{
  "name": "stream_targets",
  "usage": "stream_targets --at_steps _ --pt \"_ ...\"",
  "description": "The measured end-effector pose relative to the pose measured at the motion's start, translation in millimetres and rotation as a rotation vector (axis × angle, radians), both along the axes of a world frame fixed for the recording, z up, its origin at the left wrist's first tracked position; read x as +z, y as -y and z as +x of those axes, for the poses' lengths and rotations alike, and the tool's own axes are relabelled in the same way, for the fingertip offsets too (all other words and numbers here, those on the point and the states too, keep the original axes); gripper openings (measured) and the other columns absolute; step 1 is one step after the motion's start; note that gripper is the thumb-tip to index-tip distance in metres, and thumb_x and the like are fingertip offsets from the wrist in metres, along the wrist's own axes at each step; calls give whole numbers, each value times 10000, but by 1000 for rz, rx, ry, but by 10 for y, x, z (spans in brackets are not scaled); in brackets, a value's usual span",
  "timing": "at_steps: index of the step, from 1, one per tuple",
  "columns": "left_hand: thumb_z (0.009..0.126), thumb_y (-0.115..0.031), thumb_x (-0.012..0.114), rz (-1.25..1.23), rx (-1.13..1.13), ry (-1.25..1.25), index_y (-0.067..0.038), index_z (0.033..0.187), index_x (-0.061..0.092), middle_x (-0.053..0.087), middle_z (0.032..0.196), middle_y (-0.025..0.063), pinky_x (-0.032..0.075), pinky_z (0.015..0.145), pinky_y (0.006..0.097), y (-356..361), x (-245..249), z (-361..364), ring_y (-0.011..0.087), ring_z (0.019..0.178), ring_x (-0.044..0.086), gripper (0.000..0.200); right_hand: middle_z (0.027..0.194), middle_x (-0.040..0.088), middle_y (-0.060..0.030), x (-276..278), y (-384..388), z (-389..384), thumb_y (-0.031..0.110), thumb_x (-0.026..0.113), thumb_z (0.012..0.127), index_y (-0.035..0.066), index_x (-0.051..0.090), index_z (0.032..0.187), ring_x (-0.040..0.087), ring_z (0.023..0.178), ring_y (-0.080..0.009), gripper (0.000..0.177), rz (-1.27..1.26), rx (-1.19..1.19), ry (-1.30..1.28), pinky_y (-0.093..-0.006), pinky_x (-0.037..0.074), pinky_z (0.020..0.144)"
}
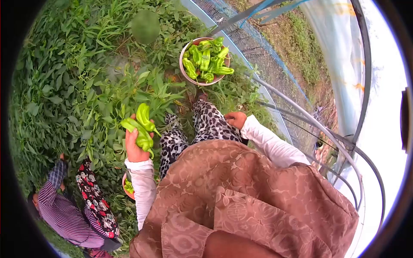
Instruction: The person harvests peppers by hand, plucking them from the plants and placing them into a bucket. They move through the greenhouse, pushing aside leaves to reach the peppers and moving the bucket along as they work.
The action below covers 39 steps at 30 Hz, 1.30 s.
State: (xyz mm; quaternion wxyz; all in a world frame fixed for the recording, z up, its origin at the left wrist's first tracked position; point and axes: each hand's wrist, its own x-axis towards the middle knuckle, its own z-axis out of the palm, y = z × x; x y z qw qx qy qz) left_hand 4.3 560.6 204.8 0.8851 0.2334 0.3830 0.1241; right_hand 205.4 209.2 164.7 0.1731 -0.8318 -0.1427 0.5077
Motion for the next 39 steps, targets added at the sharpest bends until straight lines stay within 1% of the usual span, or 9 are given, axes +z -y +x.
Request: stream_targets --at_steps 6,12,15,18,24,30,34,36,39 --pt "852 -232 491 -35 -171 -28 -97 1307 331 487 1209 129 526 670 343 405 -302 512 292 1014 551 501 986 631 -153 -103 157 208 195 557 762 52 584 1078 605 924 -261 348 33 -62 -81 -326 459 842" --pt "857 -145 450 -96 -216 -57 -61 1285 360 487 1200 97 502 681 344 930 -694 1265 225 983 545 445 965 633 -154 -168 266 474 153 554 759 36 581 1070 611 905 -250 333 63 -161 -29 -323 473 813" --pt "837 -30 484 152 -232 -117 -3 1243 394 502 1149 87 401 859 279 1223 -961 1754 165 997 506 417 943 635 -145 -313 411 552 143 558 764 34 575 1075 613 880 -241 330 129 -263 -86 -314 475 799" --pt "804 -80 576 592 -416 -190 10 1213 421 504 1141 82 391 864 277 1401 -1370 2175 157 1006 493 447 949 633 -141 -493 572 574 138 558 766 29 573 1075 611 879 -240 328 164 -346 -72 -315 473 803" --pt "711 -156 683 1263 -468 -385 -1 1186 445 478 1122 189 394 882 379 1722 -2100 2919 335 1029 489 553 1020 603 -158 -938 853 690 131 554 770 33 556 1095 597 903 -262 340 161 -451 -92 -326 469 806" --pt "641 -248 750 1768 -661 -242 -41 1242 409 379 1230 218 284 971 452 1807 -2819 3357 375 1147 350 721 993 591 -157 -1726 915 861 82 559 761 25 554 1082 595 846 -255 326 241 -677 181 -329 472 768" --pt "700 -311 715 1933 -667 -315 -58 1263 411 334 1271 233 280 972 460 1748 -3082 3335 381 1181 318 688 1039 567 -157 -2182 838 1050 95 568 773 9 526 1111 588 866 -246 351 292 -859 295 -332 471 755" --pt "706 -302 716 1865 -648 -308 -63 1274 408 296 1290 242 285 972 449 1732 -3192 3281 381 1191 307 689 1075 555 -122 -2429 838 1148 106 562 808 11 482 1174 553 958 -202 387 297 -901 328 -307 455 799" --pt "704 -248 717 1690 -619 -388 -84 1297 390 264 1305 222 345 940 439 1766 -3234 3222 354 1193 321 697 1141 532 -151 -2782 785 1292 197 524 855 -12 429 1220 535 1010 -224 432 348 -1042 378 -326 441 838"
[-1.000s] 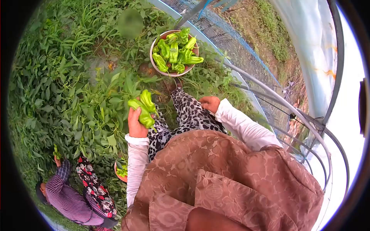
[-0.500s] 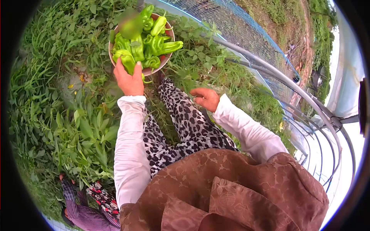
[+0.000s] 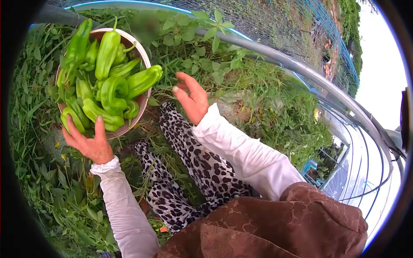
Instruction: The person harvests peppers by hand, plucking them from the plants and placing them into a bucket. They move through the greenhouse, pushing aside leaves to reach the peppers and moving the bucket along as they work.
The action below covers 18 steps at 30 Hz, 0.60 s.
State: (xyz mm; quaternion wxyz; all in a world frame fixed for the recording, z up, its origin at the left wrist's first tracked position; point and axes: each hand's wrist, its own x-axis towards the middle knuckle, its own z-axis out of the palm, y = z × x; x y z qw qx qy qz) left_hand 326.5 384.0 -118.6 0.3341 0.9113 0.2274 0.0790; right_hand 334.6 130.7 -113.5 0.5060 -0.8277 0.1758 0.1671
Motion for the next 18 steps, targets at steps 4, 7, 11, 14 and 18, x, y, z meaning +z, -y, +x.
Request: stream_targets --at_steps 4,7,11,14,18 --pt "733 -254 655 -47 63 1 -70 1314 360 276 1304 184 396 904 417 -94 -120 -45 312 1192 342 676 1156 496 -191 -346 -119 136 214 505 846 -22 426 1213 538 991 -290 443 115 -142 -9 -357 440 825" --pt "751 -259 635 -217 131 43 16 1349 230 221 1381 200 285 1006 405 -257 -229 -80 301 1244 289 773 1166 490 -195 -461 -211 116 206 492 853 -19 423 1216 537 996 -292 432 197 -135 3 -358 426 851" --pt "869 -259 507 -400 181 -67 -19 1374 186 275 1369 168 327 970 367 -364 -194 -65 271 1194 370 645 1144 508 -187 -678 -201 87 203 483 858 -22 439 1201 543 1002 -280 413 293 -204 -71 -348 424 865" --pt "907 -334 419 -341 302 -203 -48 1363 247 350 1323 142 382 911 355 -421 -58 16 261 1147 418 566 1108 537 -141 -740 -115 121 226 466 890 -21 447 1199 533 999 -212 396 329 -222 -118 -301 416 857" --pt "922 -371 339 -209 338 -181 -53 1324 352 458 1262 80 366 601 228 -581 -164 74 151 991 514 513 1111 538 -68 -715 -29 378 284 458 910 -4 456 1201 522 1000 -153 409 350 -202 -102 -268 403 843"
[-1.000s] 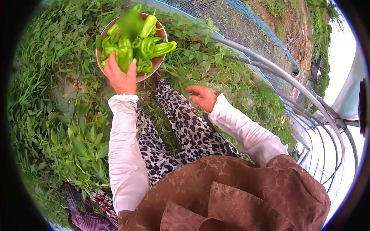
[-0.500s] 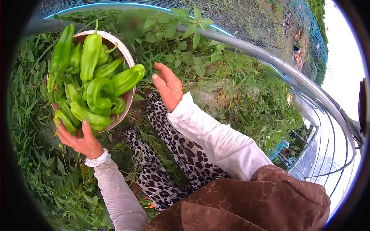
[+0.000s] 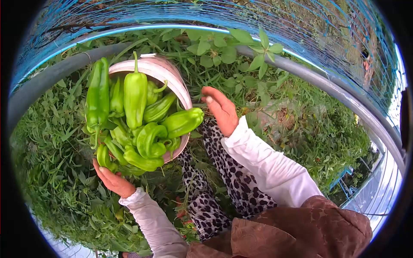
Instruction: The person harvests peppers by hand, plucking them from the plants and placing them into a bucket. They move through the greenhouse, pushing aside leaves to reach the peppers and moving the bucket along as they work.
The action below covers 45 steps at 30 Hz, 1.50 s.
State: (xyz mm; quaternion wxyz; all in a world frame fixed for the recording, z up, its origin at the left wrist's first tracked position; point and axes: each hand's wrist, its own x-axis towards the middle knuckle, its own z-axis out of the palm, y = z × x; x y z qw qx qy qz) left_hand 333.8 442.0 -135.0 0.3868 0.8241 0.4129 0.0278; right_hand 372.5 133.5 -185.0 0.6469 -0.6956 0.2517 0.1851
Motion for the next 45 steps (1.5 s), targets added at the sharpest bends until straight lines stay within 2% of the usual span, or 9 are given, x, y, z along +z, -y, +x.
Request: stream_targets --at_steps 3,6,13,15,18,31,36,41,45 --pt "928 -350 340 -1 50 0 -28 1298 382 447 1272 107 401 684 246 -112 -73 99 180 1015 515 493 1141 533 -146 8 -46 279 214 491 881 -17 443 1213 511 1039 -209 408 89 -25 -22 -318 416 869" --pt "932 -309 346 -307 104 111 20 1287 370 451 1249 144 414 841 308 -290 -327 116 203 1030 507 484 1159 523 -150 -137 -154 468 242 554 837 -18 416 1235 503 1058 -216 496 149 114 11 -329 406 889" --pt "907 -361 412 -1198 418 300 7 1288 374 521 1195 131 439 760 291 -633 -426 85 234 978 553 531 1127 535 -127 -65 -213 719 247 610 808 -27 418 1224 506 1041 -203 535 377 226 -148 -326 398 892" --pt "898 -421 401 -1126 554 208 -30 1252 425 498 1223 134 374 949 403 -894 -820 -118 279 1099 490 528 1106 544 -108 -72 -234 725 237 601 811 -21 424 1220 511 1026 -196 514 376 231 -151 -324 406 875" --pt "909 -413 364 -1372 466 310 -37 1226 454 529 1182 125 396 924 409 -678 -800 -32 271 1067 511 501 1082 549 -109 41 -354 723 202 557 826 -10 427 1222 532 995 -188 468 444 87 -228 -322 424 853" --pt "902 -408 331 -1179 646 514 -100 1351 296 393 1323 102 365 960 432 -280 -197 -1033 284 1166 428 545 1132 535 -118 135 -545 205 89 586 804 -65 385 1244 515 1016 -176 508 468 210 -230 -308 396 898" --pt "886 -403 379 -1076 992 327 -96 1232 463 510 1209 86 410 910 422 -449 -474 -1398 270 1084 498 471 1064 556 -90 -197 -698 -38 118 640 782 -46 424 1221 524 934 -144 516 417 404 -307 -284 421 828" --pt "876 -417 381 -1121 1003 367 -78 1216 469 509 1201 89 403 913 415 -438 -522 -1492 262 1082 496 488 1049 561 -82 -303 -552 57 158 638 792 -16 446 1217 513 988 -161 498 438 496 -374 -301 402 882" --pt "891 -304 419 -1042 857 391 -63 1328 308 407 1280 124 382 944 401 -490 -600 -1688 244 1139 441 511 1054 586 -64 -609 -645 774 163 541 852 15 515 1157 522 992 -143 340 79 406 -46 -290 401 880"
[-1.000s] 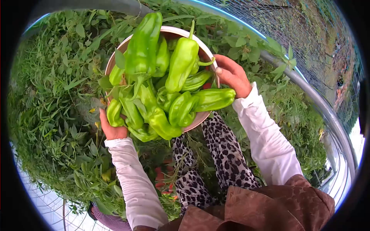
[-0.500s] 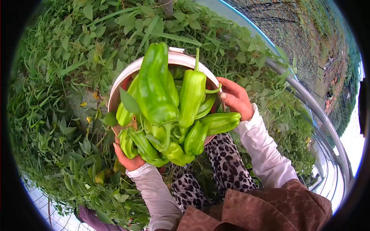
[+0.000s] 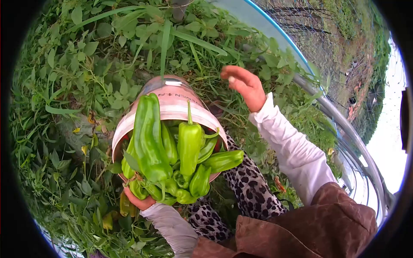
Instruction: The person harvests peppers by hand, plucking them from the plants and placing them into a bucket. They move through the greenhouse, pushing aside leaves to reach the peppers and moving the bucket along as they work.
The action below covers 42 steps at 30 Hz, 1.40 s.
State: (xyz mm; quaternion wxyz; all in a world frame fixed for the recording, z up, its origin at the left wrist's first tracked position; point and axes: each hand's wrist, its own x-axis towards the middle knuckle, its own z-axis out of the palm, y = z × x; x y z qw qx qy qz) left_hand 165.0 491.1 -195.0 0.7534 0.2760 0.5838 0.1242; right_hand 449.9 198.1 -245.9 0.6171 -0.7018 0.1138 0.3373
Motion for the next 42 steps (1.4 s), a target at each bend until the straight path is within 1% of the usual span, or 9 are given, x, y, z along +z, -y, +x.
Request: stream_targets --at_steps 5,11,13,15,18,22,24,37,42 --pt "603 -173 774 921 -658 -271 28 1150 392 490 1116 145 418 834 367 22 -162 -417 220 983 498 697 993 628 -123 -1128 -396 1071 153 487 822 36 592 1063 569 939 -213 287 -513 104 583 -293 419 836" --pt "627 -415 738 1039 -822 -403 42 1294 293 425 1231 198 339 932 405 -163 -229 -825 291 1123 437 923 1104 580 -153 -2147 -492 1614 201 528 802 90 581 1105 550 1008 -319 328 -931 443 353 -337 431 869" --pt "636 -501 704 687 -477 -551 53 1289 295 413 1250 206 322 953 415 -113 -144 -549 302 1152 420 949 1150 546 -178 -2266 -457 1676 228 574 766 99 555 1133 539 1024 -330 390 -1182 1317 435 -357 432 883" --pt "784 -407 495 594 -346 -550 11 1124 360 456 1135 163 388 872 381 -85 -111 -440 259 1052 463 556 1142 550 -177 -2390 -392 1620 223 590 744 96 555 1131 544 1016 -331 409 -1229 1276 353 -360 435 879" --pt "716 -518 621 562 -352 -549 63 1284 307 403 1272 217 319 972 417 -147 -129 -688 312 1143 439 871 1121 561 -176 -2395 -532 1519 207 640 679 86 555 1123 559 990 -331 468 -1336 1135 112 -369 442 867" --pt "901 -291 430 890 -717 -424 53 1264 360 436 1242 190 372 944 370 -104 -137 -641 257 1111 471 505 1075 590 -170 -2546 -560 1454 245 626 702 64 594 1061 562 987 -325 404 -1242 1185 133 -356 431 877" --pt "924 -213 385 484 -223 -293 48 1267 361 459 1220 176 387 927 344 -122 -162 -662 238 1086 488 432 1071 591 -175 -2642 -604 1467 259 630 701 60 590 1072 561 992 -318 423 -1231 1089 171 -346 435 869" --pt "736 -106 652 1009 -661 -357 31 1149 411 477 1145 160 425 859 341 -28 -190 -471 237 1009 507 498 1111 576 -89 -1657 -235 1020 219 570 790 101 446 1265 558 982 -233 505 -505 155 -163 -377 456 801" --pt "869 -221 460 224 -65 -78 3 1204 417 510 1146 138 443 855 364 62 -104 -53 231 1000 531 405 923 610 -45 -468 228 514 163 623 716 56 429 1261 533 766 -99 588 -339 206 -168 -251 385 586"
